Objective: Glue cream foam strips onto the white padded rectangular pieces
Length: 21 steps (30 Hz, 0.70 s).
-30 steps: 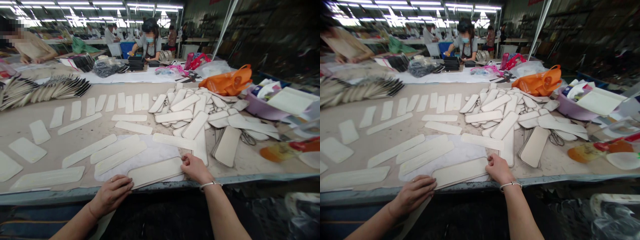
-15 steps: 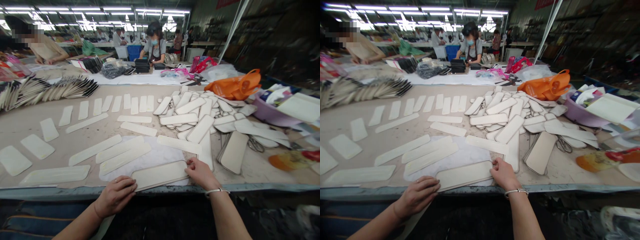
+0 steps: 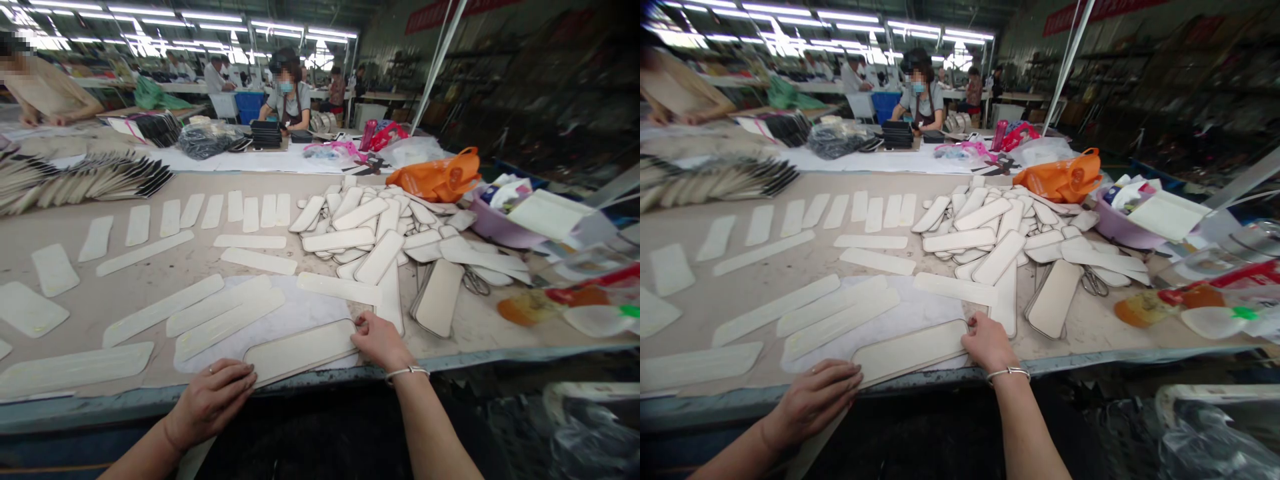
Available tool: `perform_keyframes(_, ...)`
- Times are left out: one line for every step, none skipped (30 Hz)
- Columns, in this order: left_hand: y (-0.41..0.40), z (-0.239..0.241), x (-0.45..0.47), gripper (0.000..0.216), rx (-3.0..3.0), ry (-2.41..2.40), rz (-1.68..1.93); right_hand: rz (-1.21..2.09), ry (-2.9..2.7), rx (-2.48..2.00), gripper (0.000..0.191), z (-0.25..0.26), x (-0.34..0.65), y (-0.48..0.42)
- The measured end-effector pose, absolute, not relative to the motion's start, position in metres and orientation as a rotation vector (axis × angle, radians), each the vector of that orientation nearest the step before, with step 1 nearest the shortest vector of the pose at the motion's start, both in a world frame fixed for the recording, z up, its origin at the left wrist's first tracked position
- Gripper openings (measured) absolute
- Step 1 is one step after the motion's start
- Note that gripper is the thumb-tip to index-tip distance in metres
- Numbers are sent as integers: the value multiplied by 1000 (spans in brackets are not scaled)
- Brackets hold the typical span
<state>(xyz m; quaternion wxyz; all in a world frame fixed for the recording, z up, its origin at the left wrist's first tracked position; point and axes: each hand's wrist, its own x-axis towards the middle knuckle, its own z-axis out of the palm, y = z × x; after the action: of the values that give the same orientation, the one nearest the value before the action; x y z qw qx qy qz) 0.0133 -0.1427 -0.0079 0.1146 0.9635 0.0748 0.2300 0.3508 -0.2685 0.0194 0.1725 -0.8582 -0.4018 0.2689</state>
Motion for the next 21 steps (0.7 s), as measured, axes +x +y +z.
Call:
perform_keyframes(-143, -8, 13, 32, 2828, 209, 676, 741, -1161, -2450, 24, 19, 350, -269)
perform_keyframes(-143, -8, 13, 32, 2833, 199, 677, 712, -1187, -2466, 24, 19, 349, -269)
perform_keyframes(-142, -9, 13, 32, 2837, 193, 676, 673, -1213, -2486, 25, 20, 349, -271)
perform_keyframes(-142, -9, 12, 33, 2840, 191, 670, 630, -1236, -2509, 25, 20, 349, -272)
perform_keyframes(-142, -10, 12, 33, 2840, 191, 666, 588, -1251, -2537, 26, 21, 350, -274)
perform_keyframes(-142, -10, 12, 33, 2839, 193, 661, 557, -1258, -2567, 28, 22, 351, -276)
perform_keyframes(-142, -10, 12, 33, 2837, 194, 659, 540, -1258, -2592, 30, 24, 352, -279)
perform_keyframes(-142, -11, 12, 33, 2835, 195, 659, 534, -1257, -2603, 32, 26, 353, -281)
perform_keyframes(-142, -11, 12, 32, 2834, 198, 659, 526, -1253, -2597, 33, 29, 353, -283)
perform_keyframes(-142, -10, 12, 32, 2834, 198, 663, 495, -1249, -2569, 33, 32, 350, -284)
perform_keyframes(-142, -10, 12, 32, 2836, 196, 666, 432, -1250, -2514, 32, 35, 345, -285)
perform_keyframes(-143, -10, 12, 33, 2839, 196, 668, 353, -1270, -2429, 33, 37, 337, -286)
perform_keyframes(-143, -10, 12, 33, 2843, 192, 672, 278, -1317, -2319, 36, 38, 326, -285)
perform_keyframes(-143, -9, 12, 33, 2845, 187, 680, 217, -1389, -2192, 40, 38, 313, -284)
perform_keyframes(-144, -8, 13, 33, 2847, 182, 692, 206, -1507, -2050, 47, 36, 297, -283)
perform_keyframes(-145, -7, 14, 33, 2849, 179, 704, 240, -1644, -1914, 54, 32, 280, -281)
perform_keyframes(-145, -6, 15, 32, 2851, 173, 716, 279, -1780, -1793, 61, 27, 264, -280)
perform_keyframes(-146, -5, 16, 31, 2854, 165, 729, 317, -1900, -1701, 67, 22, 248, -279)
perform_keyframes(-146, -5, 17, 30, 2859, 157, 738, 346, -1983, -1642, 71, 17, 235, -278)
perform_keyframes(-146, -4, 17, 30, 2867, 150, 743, 369, -2041, -1613, 72, 12, 225, -277)
perform_keyframes(-146, -4, 17, 29, 2877, 143, 740, 387, -2076, -1607, 72, 9, 219, -277)
